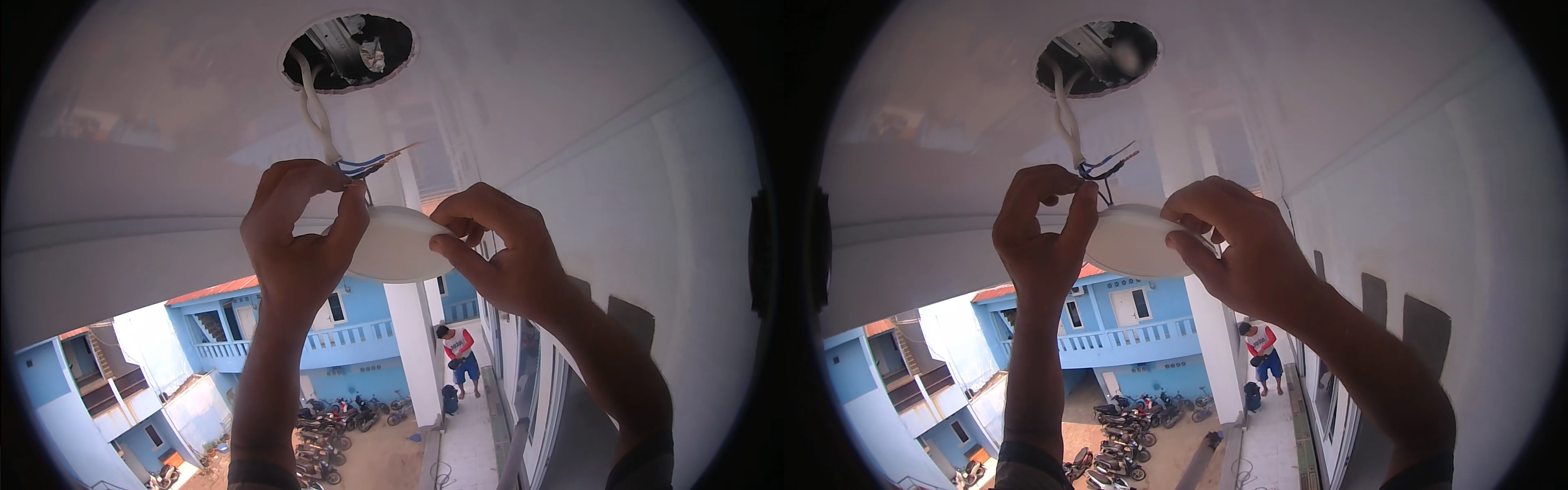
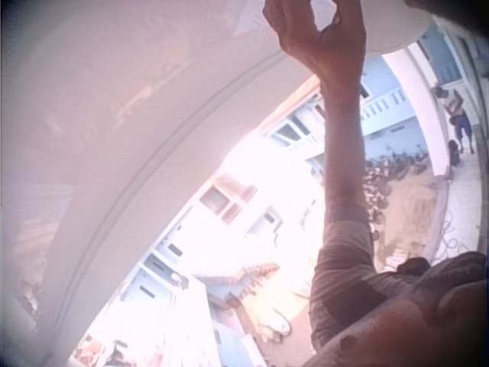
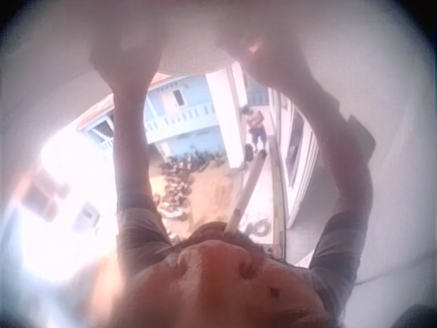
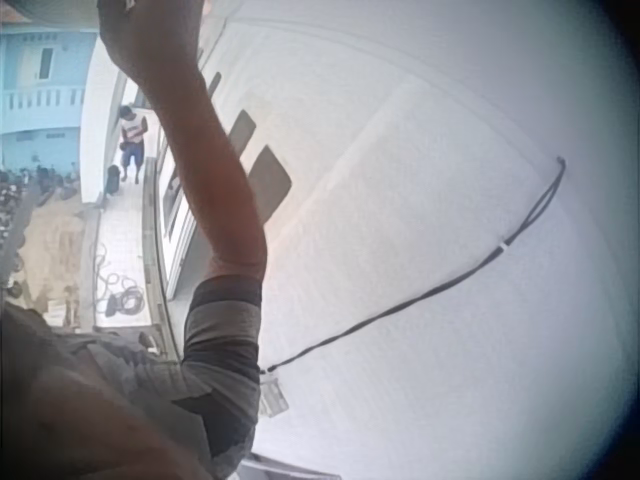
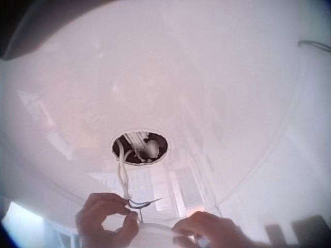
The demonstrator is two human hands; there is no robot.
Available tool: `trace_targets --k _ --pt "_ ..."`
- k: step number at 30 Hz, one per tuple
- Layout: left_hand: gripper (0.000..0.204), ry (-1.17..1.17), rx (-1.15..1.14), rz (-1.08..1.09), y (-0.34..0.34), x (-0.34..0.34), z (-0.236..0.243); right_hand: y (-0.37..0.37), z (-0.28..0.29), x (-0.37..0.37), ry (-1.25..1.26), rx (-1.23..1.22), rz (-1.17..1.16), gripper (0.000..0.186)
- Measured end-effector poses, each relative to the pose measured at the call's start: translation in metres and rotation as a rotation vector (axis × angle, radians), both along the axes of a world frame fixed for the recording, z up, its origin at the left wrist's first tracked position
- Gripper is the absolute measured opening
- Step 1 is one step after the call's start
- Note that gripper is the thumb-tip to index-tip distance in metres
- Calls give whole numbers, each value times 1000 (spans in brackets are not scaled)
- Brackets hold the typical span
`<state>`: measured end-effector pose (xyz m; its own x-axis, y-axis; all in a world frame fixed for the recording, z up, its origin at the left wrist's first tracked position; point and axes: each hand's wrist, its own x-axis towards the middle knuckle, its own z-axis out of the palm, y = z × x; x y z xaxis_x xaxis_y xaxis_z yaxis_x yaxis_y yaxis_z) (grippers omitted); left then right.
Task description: The person strips the insulation from electrical wires using pliers and twists the exposed ends. They then connect the wires to a ceiling-mounted light fixture and secure the connections with electrical tape.
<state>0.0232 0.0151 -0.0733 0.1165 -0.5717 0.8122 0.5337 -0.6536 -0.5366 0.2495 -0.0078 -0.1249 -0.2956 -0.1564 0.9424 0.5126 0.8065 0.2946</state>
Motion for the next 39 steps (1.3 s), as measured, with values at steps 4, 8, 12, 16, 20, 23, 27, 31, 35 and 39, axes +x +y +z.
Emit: trace_targets --k 4,8,12,16,20,23,27,31,35,39 --pt "13 22 9 -110 -3 3 0 0 5 -2 -3 -20 -10 20" --pt "14 60 -77 -137 -1 2 1 -8 12 -2 23 -17 -64 20" --pt "14 77 -54 -180 5 3 1 -26 30 1 19 269 -107 20" --pt "13 52 -82 -197 5 3 1 -43 54 -10 -73 564 -221 27" --pt "12 49 -64 -170 -1 0 3 -48 68 -33 -202 618 -263 28" --pt "12 68 -47 -183 -3 -2 6 -53 76 -39 -261 611 -320 25" --pt "11 58 -60 -229 0 -3 6 -60 85 -36 -231 517 -383 20" --pt "11 45 -29 -221 5 -4 5 -60 80 -31 -224 426 -359 22" --pt "12 56 -29 -239 5 -6 6 -56 77 -32 -272 543 -452 28" --pt "13 49 -40 -226 6 -1 5 -53 74 -37 -283 577 -415 28"
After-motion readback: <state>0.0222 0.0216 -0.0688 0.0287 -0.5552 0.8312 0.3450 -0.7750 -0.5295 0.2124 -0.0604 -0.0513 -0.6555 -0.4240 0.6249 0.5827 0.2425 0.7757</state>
